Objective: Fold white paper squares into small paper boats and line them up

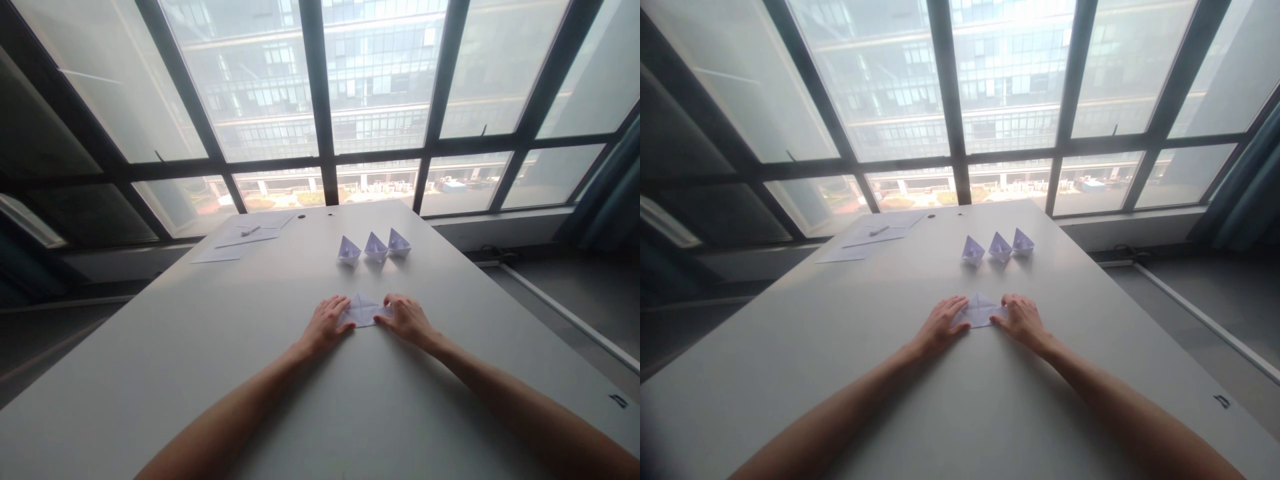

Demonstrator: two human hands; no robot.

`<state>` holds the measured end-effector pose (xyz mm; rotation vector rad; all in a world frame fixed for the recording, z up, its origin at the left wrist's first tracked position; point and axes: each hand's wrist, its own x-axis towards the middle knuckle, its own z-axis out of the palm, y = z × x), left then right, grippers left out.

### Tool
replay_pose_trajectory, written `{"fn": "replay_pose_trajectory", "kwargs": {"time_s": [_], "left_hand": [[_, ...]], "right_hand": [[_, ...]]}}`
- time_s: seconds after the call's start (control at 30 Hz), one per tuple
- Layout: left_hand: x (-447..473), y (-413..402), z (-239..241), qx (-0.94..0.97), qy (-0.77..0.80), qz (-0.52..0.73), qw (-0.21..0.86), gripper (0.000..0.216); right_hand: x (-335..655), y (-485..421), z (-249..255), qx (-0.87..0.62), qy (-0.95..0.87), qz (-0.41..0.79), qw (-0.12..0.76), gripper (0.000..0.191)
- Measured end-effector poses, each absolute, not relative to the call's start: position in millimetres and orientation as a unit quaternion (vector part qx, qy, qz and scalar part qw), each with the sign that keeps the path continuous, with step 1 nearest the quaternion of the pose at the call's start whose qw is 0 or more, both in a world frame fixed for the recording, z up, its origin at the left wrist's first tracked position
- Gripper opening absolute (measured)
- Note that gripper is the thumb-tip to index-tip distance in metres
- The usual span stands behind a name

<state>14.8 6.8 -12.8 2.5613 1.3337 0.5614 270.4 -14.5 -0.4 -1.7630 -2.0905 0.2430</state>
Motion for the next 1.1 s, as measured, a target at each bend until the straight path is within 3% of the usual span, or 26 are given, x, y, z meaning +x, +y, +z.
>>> {"fn": "replay_pose_trajectory", "kwargs": {"time_s": [0.27,0.57,0.9,1.1], "left_hand": [[16.5,6.5,-10.2,0.863,0.455,0.192,0.109,0.054],[16.2,7.1,-8.8,0.863,0.452,0.198,0.104,0.049],[15.5,7.7,-7.5,0.862,0.448,0.213,0.109,0.049],[14.8,8.0,-9.4,0.854,0.449,0.232,0.119,0.048]], "right_hand": [[269.4,-13.8,-0.4,-0.615,-0.747,0.107,0.228,0.021],[264.3,-27.3,-3.0,-0.658,-0.727,0.083,0.176,0.035],[264.4,-24.3,3.3,-0.674,-0.713,0.125,0.147,0.029],[264.7,-19.1,-1.8,-0.657,-0.706,0.162,0.211,0.02]]}}
